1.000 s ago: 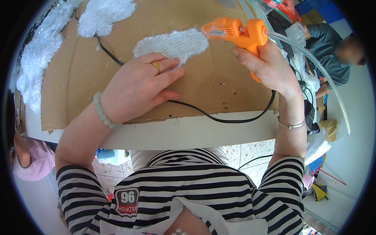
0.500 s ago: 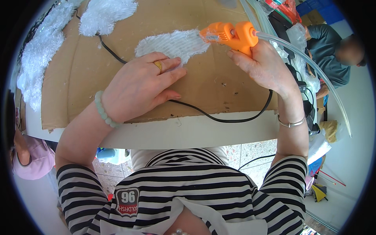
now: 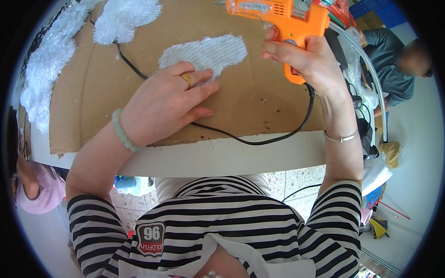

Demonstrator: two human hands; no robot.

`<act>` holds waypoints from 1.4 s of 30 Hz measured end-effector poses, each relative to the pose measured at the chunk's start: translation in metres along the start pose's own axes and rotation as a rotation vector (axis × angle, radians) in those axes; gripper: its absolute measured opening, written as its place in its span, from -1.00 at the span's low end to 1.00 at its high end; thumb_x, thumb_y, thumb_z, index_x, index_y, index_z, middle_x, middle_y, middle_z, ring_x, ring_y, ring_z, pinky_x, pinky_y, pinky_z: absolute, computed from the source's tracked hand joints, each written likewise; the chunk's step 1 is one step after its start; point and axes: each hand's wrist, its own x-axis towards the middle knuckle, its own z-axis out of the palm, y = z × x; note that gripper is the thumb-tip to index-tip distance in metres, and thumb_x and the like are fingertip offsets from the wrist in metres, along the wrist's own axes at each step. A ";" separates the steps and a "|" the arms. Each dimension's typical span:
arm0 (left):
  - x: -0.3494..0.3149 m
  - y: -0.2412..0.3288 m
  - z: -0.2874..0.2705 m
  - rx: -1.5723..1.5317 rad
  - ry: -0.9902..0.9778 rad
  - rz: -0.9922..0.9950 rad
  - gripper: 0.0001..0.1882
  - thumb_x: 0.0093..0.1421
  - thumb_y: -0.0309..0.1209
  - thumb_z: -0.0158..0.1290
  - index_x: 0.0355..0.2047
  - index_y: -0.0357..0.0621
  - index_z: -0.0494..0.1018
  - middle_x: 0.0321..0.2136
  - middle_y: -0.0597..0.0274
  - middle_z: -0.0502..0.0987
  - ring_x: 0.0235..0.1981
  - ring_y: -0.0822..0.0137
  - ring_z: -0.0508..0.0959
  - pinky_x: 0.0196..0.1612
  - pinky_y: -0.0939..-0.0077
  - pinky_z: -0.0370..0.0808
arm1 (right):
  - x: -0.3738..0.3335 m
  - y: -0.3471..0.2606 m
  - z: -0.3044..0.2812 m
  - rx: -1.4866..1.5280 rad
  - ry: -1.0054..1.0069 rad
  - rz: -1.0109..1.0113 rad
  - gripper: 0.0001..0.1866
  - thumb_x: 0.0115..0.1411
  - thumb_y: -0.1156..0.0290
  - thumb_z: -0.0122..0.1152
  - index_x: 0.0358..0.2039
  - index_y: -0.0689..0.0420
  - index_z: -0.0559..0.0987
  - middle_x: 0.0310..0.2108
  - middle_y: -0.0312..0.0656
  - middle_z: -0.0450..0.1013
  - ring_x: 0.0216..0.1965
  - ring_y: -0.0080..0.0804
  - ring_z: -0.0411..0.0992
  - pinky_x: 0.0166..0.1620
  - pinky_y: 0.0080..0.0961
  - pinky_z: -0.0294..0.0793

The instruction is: Apply hot glue to pieces of white fluffy cotton-like material and assemble them on a surface.

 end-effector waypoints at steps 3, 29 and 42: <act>0.000 -0.001 0.000 0.006 0.005 0.011 -0.55 -0.06 -0.31 0.26 -0.14 -0.19 0.47 -0.11 0.12 0.54 -0.15 0.13 0.49 -0.12 0.33 0.50 | 0.022 0.009 0.011 0.002 -0.020 -0.070 -0.81 0.15 0.48 0.19 -0.20 0.21 0.53 -0.27 -0.37 0.48 -0.24 -0.61 0.48 -0.19 -0.64 0.43; 0.000 0.000 -0.001 0.006 -0.022 -0.016 -0.54 -0.06 -0.29 0.25 -0.14 -0.20 0.48 -0.09 0.11 0.54 -0.15 0.15 0.48 -0.13 0.34 0.50 | 0.086 0.046 0.029 -0.031 -0.279 -0.151 -0.69 0.28 0.44 0.12 0.03 0.20 0.48 -0.06 -0.24 0.47 -0.03 -0.48 0.43 0.06 -0.49 0.47; 0.000 -0.001 0.000 0.004 -0.022 -0.008 -0.54 -0.06 -0.29 0.25 -0.14 -0.19 0.48 -0.09 0.13 0.54 -0.18 0.17 0.48 -0.14 0.35 0.50 | 0.070 0.027 0.054 -0.125 -0.279 -0.133 -0.69 0.21 0.34 0.21 -0.06 0.19 0.52 -0.21 -0.32 0.51 -0.18 -0.61 0.43 -0.05 -0.58 0.43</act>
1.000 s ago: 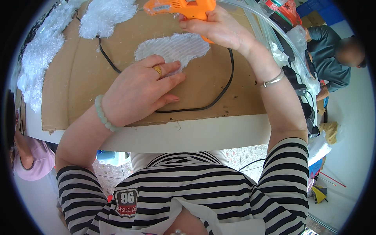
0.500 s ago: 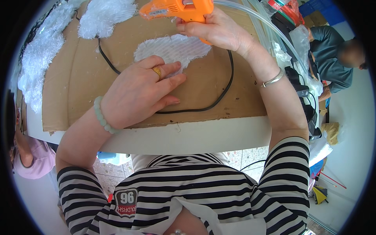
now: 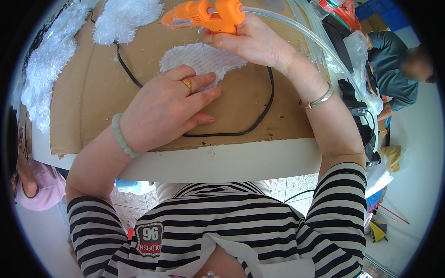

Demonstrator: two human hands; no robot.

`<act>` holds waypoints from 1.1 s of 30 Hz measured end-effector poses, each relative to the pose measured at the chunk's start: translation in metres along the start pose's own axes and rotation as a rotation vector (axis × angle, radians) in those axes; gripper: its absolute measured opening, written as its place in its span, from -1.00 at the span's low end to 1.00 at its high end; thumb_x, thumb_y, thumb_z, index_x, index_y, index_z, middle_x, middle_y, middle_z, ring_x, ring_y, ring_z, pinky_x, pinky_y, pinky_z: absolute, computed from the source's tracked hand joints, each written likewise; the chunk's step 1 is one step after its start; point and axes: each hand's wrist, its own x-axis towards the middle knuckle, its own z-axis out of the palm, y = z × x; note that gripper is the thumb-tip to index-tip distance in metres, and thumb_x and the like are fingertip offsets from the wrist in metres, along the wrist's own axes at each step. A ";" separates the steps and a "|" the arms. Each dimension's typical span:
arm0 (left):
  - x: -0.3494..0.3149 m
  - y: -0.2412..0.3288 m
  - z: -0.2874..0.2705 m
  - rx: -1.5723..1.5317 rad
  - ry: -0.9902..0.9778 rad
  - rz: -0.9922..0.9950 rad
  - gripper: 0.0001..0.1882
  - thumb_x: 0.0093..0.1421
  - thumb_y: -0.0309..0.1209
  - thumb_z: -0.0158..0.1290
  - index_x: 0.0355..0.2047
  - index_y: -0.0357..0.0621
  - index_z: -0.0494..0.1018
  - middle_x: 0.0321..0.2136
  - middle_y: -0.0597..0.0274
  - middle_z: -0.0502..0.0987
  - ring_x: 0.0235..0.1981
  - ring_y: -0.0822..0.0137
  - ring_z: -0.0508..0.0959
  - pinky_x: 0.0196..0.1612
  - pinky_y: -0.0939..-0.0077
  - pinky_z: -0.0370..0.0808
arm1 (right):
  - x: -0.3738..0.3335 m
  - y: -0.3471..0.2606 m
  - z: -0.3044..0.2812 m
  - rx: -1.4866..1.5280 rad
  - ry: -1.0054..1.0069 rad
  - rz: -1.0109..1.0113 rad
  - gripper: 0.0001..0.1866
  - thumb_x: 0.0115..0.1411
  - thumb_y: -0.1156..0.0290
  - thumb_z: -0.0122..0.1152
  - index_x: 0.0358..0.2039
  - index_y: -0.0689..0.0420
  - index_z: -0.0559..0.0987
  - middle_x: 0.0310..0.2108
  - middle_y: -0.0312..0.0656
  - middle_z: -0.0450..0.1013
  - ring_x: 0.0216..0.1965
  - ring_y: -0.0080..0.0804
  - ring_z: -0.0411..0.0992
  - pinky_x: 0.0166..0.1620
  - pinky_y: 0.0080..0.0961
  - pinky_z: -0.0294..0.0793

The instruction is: Apply hot glue to pieces of white fluffy cotton-like material and assemble them on a surface.

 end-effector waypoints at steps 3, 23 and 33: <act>0.000 0.000 -0.001 0.004 0.004 0.002 -0.54 -0.06 -0.29 0.25 -0.14 -0.19 0.48 -0.09 0.13 0.54 -0.18 0.17 0.48 -0.14 0.35 0.50 | -0.002 -0.001 0.000 0.061 -0.003 0.002 -0.69 0.21 0.33 0.21 -0.08 0.19 0.52 -0.22 -0.32 0.51 -0.17 -0.60 0.43 -0.05 -0.58 0.43; 0.000 -0.001 0.000 -0.002 0.005 0.001 -0.54 -0.07 -0.30 0.25 -0.14 -0.20 0.48 -0.09 0.13 0.54 -0.17 0.16 0.48 -0.14 0.35 0.50 | -0.011 0.009 -0.003 -0.018 0.074 -0.048 -0.72 0.25 0.32 0.15 -0.08 0.17 0.54 -0.27 -0.30 0.53 -0.19 -0.58 0.45 -0.07 -0.57 0.43; 0.000 0.000 0.000 -0.014 0.011 0.003 -0.54 -0.07 -0.30 0.26 -0.14 -0.20 0.48 -0.10 0.12 0.54 -0.17 0.15 0.48 -0.14 0.34 0.50 | -0.023 0.002 -0.009 0.100 0.109 -0.009 -0.75 0.26 0.36 0.16 -0.11 0.22 0.53 -0.22 -0.29 0.52 -0.21 -0.56 0.49 -0.09 -0.57 0.46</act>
